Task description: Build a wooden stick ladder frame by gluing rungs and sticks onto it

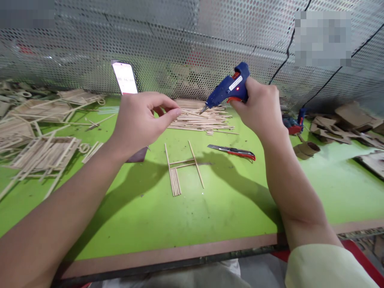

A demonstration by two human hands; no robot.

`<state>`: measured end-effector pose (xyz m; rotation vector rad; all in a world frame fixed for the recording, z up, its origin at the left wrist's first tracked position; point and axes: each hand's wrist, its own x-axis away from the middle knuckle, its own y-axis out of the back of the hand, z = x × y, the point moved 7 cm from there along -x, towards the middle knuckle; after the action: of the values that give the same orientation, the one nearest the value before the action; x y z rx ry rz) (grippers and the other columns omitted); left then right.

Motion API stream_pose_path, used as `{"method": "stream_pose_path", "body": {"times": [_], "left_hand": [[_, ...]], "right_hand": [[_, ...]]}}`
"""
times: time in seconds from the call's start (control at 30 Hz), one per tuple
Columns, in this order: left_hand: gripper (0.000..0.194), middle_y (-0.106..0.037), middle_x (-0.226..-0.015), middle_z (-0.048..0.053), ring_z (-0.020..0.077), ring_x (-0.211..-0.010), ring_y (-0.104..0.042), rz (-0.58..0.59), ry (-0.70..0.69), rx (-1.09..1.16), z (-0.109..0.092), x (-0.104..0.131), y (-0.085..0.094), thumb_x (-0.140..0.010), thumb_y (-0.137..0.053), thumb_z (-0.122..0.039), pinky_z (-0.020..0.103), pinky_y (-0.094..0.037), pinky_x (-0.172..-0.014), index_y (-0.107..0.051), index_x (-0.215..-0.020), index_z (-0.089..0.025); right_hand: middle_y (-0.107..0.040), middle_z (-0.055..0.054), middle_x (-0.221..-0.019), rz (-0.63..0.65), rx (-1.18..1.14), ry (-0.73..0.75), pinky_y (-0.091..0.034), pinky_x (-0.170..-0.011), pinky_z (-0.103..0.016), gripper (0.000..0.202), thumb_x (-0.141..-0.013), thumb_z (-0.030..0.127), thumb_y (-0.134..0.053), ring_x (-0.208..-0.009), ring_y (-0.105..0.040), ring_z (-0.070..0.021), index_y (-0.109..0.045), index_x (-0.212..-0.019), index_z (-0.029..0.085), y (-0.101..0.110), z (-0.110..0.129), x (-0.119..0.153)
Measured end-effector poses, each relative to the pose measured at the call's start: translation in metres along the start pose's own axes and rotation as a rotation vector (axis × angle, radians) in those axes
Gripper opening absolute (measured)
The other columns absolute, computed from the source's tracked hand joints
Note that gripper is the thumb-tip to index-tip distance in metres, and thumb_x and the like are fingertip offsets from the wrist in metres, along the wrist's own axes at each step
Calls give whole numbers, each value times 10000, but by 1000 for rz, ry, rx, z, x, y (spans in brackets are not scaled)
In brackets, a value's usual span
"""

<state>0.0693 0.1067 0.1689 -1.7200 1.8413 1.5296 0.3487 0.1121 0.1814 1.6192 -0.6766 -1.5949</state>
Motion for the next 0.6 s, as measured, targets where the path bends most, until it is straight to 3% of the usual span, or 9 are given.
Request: {"method": "stream_pose_path", "body": {"times": [0.23, 0.6], "left_hand": [[83, -839, -844, -31, 139, -722, -708, -23, -4, -23, 0, 0, 5, -952, -810, -267, 292, -598, -741, -877, -922, -230], [85, -842, -834, -10, 138, -717, -708, -26, 14, -18, 1, -2, 8, -951, -816, -253, 283, -562, -709, -881, -905, -223]], "right_hand": [[-711, -69, -865, -8, 24, -31, -490, -767, -383, 171, -966, 334, -636, -901, -729, -321, -675, -1107, 246, 3, 0, 0], [-736, -92, -882, 42, 52, -42, -504, -775, -409, 264, -987, 355, -582, -940, -736, -364, -695, -1204, 257, 7, 4, 1]]}}
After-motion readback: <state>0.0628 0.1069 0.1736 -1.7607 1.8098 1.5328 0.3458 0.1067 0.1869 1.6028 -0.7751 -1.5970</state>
